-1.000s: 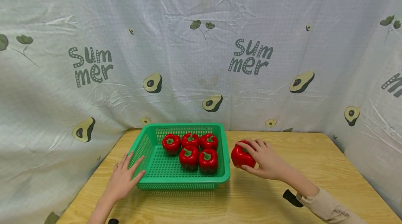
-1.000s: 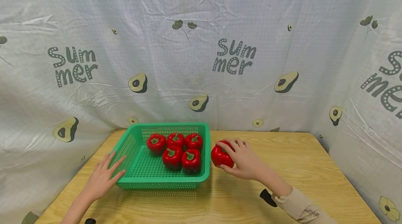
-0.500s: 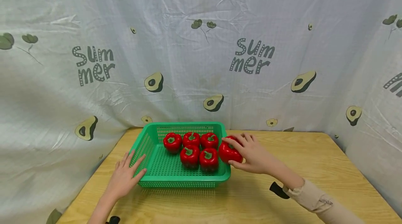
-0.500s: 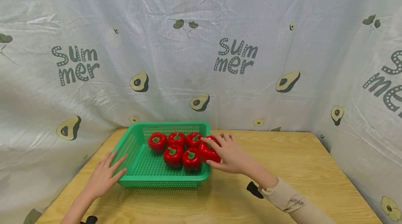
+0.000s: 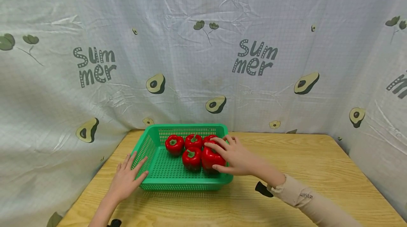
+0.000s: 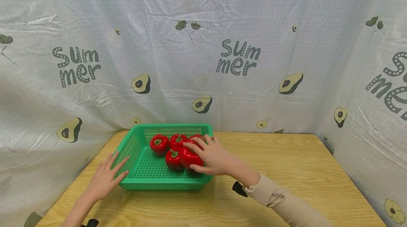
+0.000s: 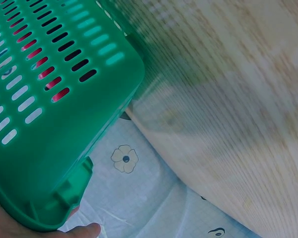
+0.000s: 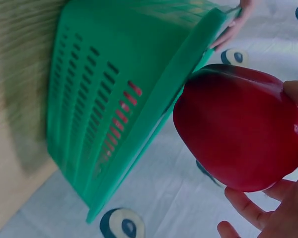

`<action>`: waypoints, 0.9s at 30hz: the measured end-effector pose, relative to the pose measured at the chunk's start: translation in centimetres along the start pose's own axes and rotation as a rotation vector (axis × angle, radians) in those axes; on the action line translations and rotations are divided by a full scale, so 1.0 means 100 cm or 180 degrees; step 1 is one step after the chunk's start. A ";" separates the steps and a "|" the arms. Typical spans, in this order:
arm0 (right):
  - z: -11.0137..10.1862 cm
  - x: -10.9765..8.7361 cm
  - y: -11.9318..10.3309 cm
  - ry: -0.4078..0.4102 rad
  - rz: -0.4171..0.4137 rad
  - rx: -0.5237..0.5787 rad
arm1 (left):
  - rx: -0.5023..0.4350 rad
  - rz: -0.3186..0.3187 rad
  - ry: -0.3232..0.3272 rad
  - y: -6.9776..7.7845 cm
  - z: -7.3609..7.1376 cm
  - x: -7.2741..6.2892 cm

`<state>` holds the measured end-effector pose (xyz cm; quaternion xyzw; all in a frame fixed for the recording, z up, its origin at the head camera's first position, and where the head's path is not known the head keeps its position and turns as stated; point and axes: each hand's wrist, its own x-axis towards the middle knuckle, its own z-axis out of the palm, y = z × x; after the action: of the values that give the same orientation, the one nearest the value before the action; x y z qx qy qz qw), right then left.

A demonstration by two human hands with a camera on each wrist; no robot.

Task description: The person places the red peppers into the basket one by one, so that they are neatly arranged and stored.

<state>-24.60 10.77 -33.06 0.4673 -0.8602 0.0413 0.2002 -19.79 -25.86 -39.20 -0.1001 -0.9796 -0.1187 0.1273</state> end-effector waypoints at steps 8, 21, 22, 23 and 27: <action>0.010 0.021 -0.011 -0.0044 -0.0109 0.0022 | -0.0035 0.0004 -0.0043 -0.001 0.000 0.000; 0.026 0.058 -0.028 -0.0180 -0.0101 0.0046 | -0.0021 -0.0006 0.0010 -0.003 0.004 0.000; 0.028 0.061 -0.029 -0.0199 -0.0095 0.0033 | -0.0032 -0.0017 -0.0004 -0.003 0.004 0.001; 0.029 0.063 -0.030 -0.0223 -0.0090 0.0034 | -0.0036 -0.0018 -0.0005 -0.003 0.005 0.001; 0.032 0.069 -0.034 -0.0324 -0.0081 0.0053 | -0.0040 -0.0016 0.0013 -0.003 0.005 0.001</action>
<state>-26.18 2.60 -33.70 0.4813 -0.8629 0.0221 0.1528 -20.06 -26.01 -39.73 -0.0983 -0.9789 -0.1253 0.1284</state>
